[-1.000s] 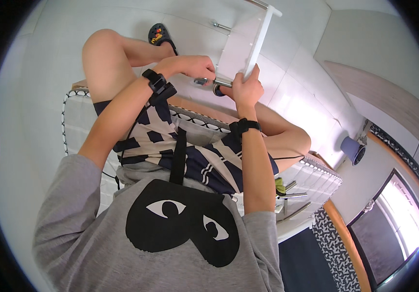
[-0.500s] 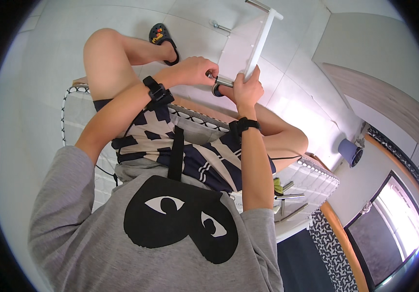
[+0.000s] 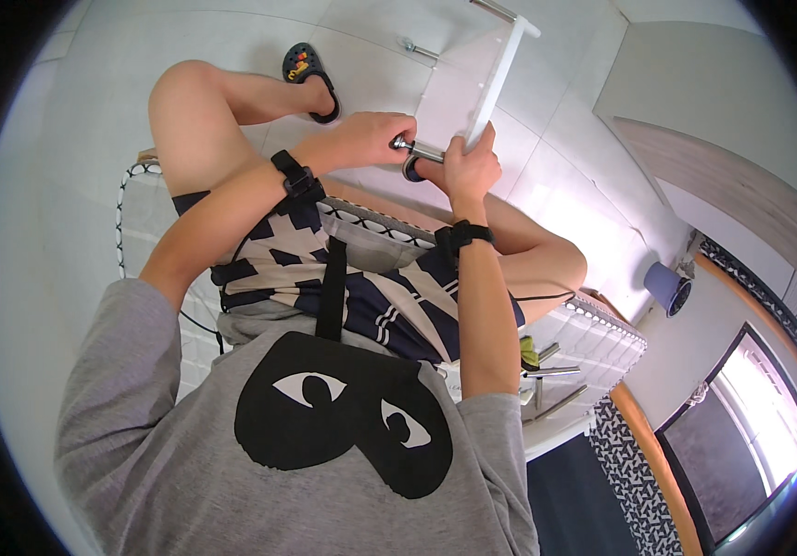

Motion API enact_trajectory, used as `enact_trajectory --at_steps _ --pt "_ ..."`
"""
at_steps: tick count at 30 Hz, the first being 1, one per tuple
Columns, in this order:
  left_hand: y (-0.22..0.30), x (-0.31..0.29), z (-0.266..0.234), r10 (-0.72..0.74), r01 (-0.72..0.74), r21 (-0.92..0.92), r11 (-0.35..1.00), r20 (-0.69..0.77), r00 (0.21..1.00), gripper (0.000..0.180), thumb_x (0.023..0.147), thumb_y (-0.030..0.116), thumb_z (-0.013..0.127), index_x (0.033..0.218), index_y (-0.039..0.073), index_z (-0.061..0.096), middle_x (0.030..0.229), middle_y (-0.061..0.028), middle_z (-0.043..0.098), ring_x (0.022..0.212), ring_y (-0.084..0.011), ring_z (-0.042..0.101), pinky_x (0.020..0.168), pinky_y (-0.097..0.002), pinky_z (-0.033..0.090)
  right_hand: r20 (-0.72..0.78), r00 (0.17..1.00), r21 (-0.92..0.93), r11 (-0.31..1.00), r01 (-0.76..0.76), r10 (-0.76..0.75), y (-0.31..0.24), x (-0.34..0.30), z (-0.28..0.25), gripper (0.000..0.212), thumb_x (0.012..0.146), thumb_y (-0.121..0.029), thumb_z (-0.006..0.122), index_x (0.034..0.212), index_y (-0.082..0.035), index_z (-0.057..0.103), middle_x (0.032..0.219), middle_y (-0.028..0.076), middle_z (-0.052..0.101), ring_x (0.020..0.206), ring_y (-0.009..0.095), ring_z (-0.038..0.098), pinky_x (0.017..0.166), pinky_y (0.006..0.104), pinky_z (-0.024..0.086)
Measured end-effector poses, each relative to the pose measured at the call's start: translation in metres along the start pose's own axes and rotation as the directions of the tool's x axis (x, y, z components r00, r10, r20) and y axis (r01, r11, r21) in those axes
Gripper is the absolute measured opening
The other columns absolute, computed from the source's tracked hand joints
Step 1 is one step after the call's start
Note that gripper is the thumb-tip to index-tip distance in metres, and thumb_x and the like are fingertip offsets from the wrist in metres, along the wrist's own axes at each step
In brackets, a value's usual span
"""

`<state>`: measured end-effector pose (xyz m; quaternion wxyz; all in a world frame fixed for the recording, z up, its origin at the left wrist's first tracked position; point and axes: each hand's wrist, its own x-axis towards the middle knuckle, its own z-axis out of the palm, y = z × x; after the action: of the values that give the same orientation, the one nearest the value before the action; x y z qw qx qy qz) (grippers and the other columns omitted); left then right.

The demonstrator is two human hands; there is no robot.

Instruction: Assembling a white metal frame component, likely a stool or shelf, by fitting metal tubes together.

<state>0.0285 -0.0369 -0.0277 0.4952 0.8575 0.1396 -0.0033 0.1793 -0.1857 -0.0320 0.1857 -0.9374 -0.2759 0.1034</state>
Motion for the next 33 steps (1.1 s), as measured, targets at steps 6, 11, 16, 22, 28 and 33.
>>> enact_trajectory --at_steps 6,11,16,22,28,33 --pt "-0.001 0.004 -0.003 0.084 -0.082 0.051 0.995 -0.044 0.995 0.018 0.079 0.022 0.069 0.083 0.008 0.059 0.075 -0.0095 0.065 0.071 -0.0325 0.063 0.066 -0.0404 0.048 0.016 1.0 0.031 0.999 -0.013 0.012 -0.002 -0.001 -0.003 0.055 0.083 -0.029 0.057 0.133 -0.007 0.053 0.085 0.025 0.07 0.08 0.044 0.068 0.077 0.0527 0.052" --pt "-0.006 0.005 -0.006 0.066 -0.066 0.01 0.998 0.003 0.998 0.017 0.079 0.023 0.068 0.085 0.008 0.067 0.074 -0.0115 0.067 0.069 -0.0288 0.063 0.065 -0.0375 0.048 0.021 0.999 0.022 0.999 0.026 -0.026 -0.002 -0.001 -0.003 0.057 0.083 -0.03 0.057 0.134 -0.006 0.051 0.081 0.024 0.069 0.076 0.043 0.068 0.073 0.0529 0.052" --pt "-0.024 0.018 -0.013 -0.08 0.174 -0.31 0.935 0.293 0.953 0.018 0.082 0.023 0.065 0.084 0.007 0.071 0.074 -0.0098 0.068 0.065 -0.0243 0.059 0.064 -0.0349 0.046 -0.019 0.996 -0.042 0.996 0.082 -0.083 0.001 0.001 0.003 0.059 0.083 -0.031 0.057 0.136 -0.005 0.049 0.075 0.024 0.068 0.07 0.043 0.067 0.069 0.0528 0.053" --pt "-0.019 0.01 -0.003 -0.137 0.2 -0.23 0.953 0.265 0.955 0.019 0.084 0.022 0.066 0.086 0.004 0.068 0.073 -0.0076 0.065 0.065 -0.0226 0.056 0.066 -0.0347 0.046 -0.023 0.997 -0.042 0.996 0.074 -0.075 -0.001 -0.001 0.002 0.059 0.083 -0.031 0.057 0.135 -0.004 0.048 0.075 0.024 0.068 0.069 0.043 0.067 0.068 0.0537 0.052" --pt "-0.008 0.004 -0.008 0.012 -0.004 -0.171 0.985 0.046 0.999 0.02 0.083 0.022 0.068 0.09 0.004 0.064 0.075 -0.0085 0.065 0.068 -0.0244 0.061 0.068 -0.0365 0.048 -0.013 0.997 -0.023 0.996 0.081 -0.082 0.002 0.001 0.002 0.058 0.084 -0.03 0.057 0.134 -0.003 0.048 0.075 0.025 0.068 0.07 0.043 0.068 0.068 0.0541 0.052" --pt "-0.001 0.002 -0.006 0.005 -0.004 -0.049 0.999 0.017 1.0 0.02 0.082 0.023 0.068 0.091 0.005 0.066 0.075 -0.0093 0.066 0.069 -0.0253 0.063 0.066 -0.0371 0.049 -0.022 0.997 0.0 0.997 0.079 -0.079 0.003 0.0 0.0 0.058 0.084 -0.03 0.058 0.134 -0.003 0.049 0.076 0.024 0.069 0.07 0.043 0.068 0.068 0.0538 0.052"
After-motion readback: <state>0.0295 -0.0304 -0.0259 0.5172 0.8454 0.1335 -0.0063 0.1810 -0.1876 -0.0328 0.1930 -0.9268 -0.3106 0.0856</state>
